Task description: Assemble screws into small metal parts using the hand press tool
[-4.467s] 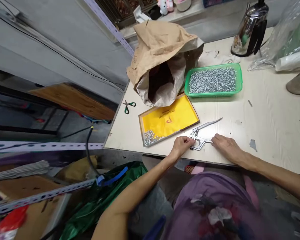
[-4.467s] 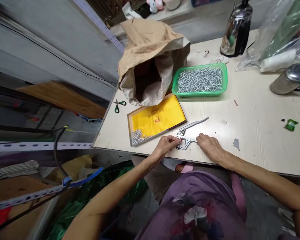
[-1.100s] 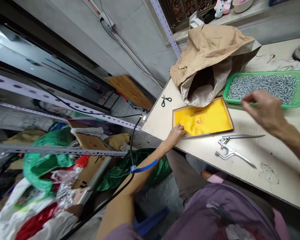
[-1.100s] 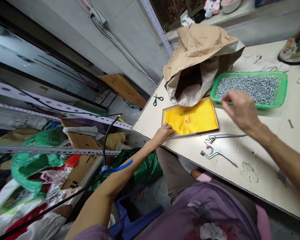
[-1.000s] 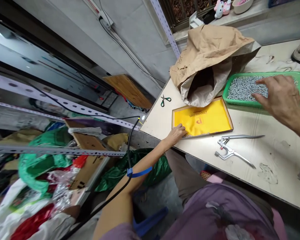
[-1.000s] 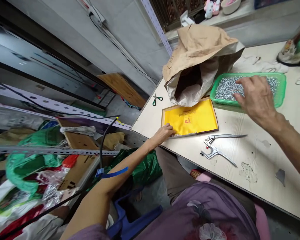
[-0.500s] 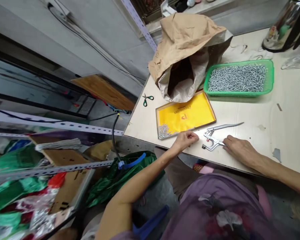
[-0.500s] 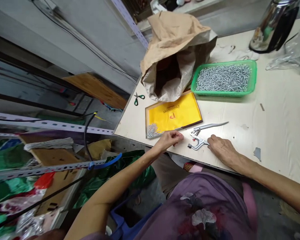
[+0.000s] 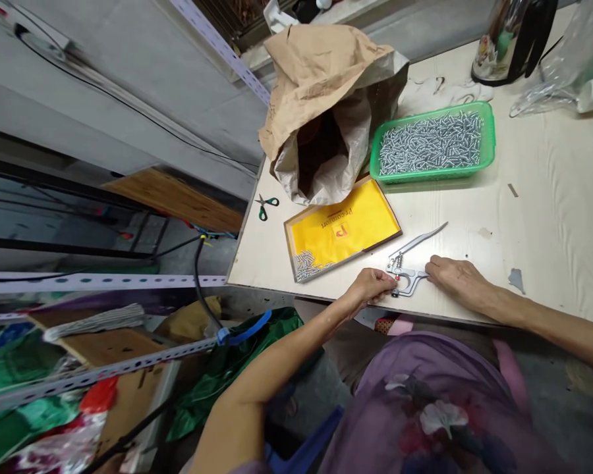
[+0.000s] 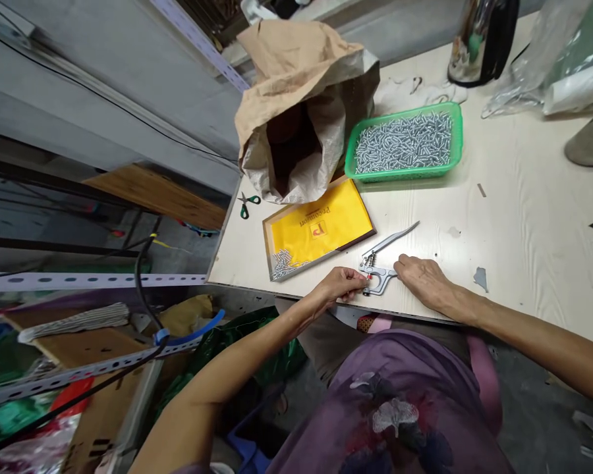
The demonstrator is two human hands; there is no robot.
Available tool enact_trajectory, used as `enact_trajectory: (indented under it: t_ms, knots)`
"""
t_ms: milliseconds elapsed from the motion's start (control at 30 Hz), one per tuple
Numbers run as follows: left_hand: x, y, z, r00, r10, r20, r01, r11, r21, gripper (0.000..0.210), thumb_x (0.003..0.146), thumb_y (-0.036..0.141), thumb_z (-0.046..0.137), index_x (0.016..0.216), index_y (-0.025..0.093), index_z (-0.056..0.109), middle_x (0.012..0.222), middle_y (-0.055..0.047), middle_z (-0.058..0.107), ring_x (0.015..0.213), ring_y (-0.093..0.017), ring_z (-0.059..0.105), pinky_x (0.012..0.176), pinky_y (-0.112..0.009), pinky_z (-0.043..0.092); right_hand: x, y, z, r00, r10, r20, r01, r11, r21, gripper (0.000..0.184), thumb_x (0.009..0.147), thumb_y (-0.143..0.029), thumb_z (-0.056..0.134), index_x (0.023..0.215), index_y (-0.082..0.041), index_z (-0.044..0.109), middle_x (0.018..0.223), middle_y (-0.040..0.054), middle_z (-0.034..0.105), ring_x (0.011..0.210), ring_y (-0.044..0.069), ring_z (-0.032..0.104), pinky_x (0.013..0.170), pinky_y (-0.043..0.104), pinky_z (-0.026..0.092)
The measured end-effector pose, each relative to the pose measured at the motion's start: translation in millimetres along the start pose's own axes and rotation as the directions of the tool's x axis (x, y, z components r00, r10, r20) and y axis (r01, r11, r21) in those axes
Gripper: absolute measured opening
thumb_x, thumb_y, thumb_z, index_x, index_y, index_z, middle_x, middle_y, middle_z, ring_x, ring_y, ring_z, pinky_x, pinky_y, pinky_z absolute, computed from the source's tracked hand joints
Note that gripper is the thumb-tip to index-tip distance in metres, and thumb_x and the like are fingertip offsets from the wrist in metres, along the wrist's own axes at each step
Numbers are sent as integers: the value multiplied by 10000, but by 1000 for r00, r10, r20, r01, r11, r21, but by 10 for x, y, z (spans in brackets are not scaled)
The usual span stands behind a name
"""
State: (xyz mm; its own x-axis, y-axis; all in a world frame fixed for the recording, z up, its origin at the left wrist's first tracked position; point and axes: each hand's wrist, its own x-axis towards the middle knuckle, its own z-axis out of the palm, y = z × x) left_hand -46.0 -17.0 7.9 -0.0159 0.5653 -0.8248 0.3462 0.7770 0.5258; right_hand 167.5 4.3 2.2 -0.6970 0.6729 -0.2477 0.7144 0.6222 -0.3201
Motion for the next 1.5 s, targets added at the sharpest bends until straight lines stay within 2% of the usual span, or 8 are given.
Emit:
enact_trajectory:
  t_ms: [167, 367, 633, 767, 933, 1100, 1400, 1500]
  knots:
    - [-65, 57, 53, 996, -80, 32, 81, 997, -17, 210, 807, 157, 686, 640, 115, 565, 423, 70, 499, 325, -25, 419, 357, -136, 319, -9, 18, 21, 998, -48, -31, 47, 999, -12, 179, 934, -94, 440, 846, -166, 578, 856, 63, 607, 736, 166, 546, 568, 267, 294]
    - [-107, -36, 132, 997, -31, -64, 21, 988, -154, 150, 804, 149, 705, 723, 102, 588, 467, 86, 514, 320, -10, 424, 339, -122, 319, -20, 27, 37, 996, -49, -68, 50, 999, 2, 192, 938, -100, 421, 847, -168, 576, 827, 60, 595, 707, 166, 519, 549, 271, 273]
    - [-82, -55, 105, 995, -92, 35, 96, 986, -139, 136, 821, 142, 687, 724, 106, 598, 465, 63, 550, 317, -32, 453, 349, -138, 341, -28, 20, 17, 997, -69, -35, 67, 997, -42, 209, 932, -82, 405, 879, -174, 585, 870, 71, 609, 754, 179, 537, 570, 282, 304]
    - [-84, -71, 100, 994, -92, 52, 98, 988, -119, 148, 823, 143, 690, 715, 104, 598, 456, 65, 542, 320, -30, 457, 349, -133, 333, -13, 83, -21, 995, -85, -45, 82, 994, -68, 122, 937, -255, 515, 965, -179, 606, 1040, 114, 634, 873, 217, 568, 644, 297, 384]
    - [-110, -87, 118, 994, -98, 48, 103, 988, -118, 151, 858, 114, 635, 714, 104, 591, 449, 70, 534, 315, -28, 455, 345, -132, 330, 89, 340, -43, 980, -88, -181, 62, 988, -145, 766, 705, -564, 744, 1304, -155, 499, 1465, 229, 400, 1291, 411, 378, 929, 521, 395]
    - [-143, -75, 138, 994, -102, 40, 106, 988, -108, 148, 830, 113, 660, 699, 107, 591, 447, 71, 530, 318, -36, 458, 356, -142, 344, 187, 458, -36, 986, -111, -124, 89, 981, -174, 950, 612, -594, 784, 1369, -128, 450, 1393, 230, 480, 1306, 409, 369, 1000, 544, 331]
    - [-186, -96, 143, 998, -68, 7, 67, 994, 90, 248, 893, 197, 588, 656, 128, 566, 485, 59, 515, 365, -51, 454, 421, -183, 374, 181, 333, -125, 991, -107, -84, 87, 971, -222, 569, 703, -521, 738, 1112, -147, 611, 1075, 135, 621, 985, 302, 533, 830, 403, 360]
    - [-230, -108, 129, 975, 184, -127, -118, 906, 407, 227, 880, 262, 613, 692, 135, 619, 593, 13, 584, 523, -108, 561, 533, -227, 448, 145, 288, -116, 991, -107, -83, 85, 970, -226, 450, 736, -440, 748, 1052, -143, 628, 1027, 123, 627, 954, 283, 538, 810, 381, 362]
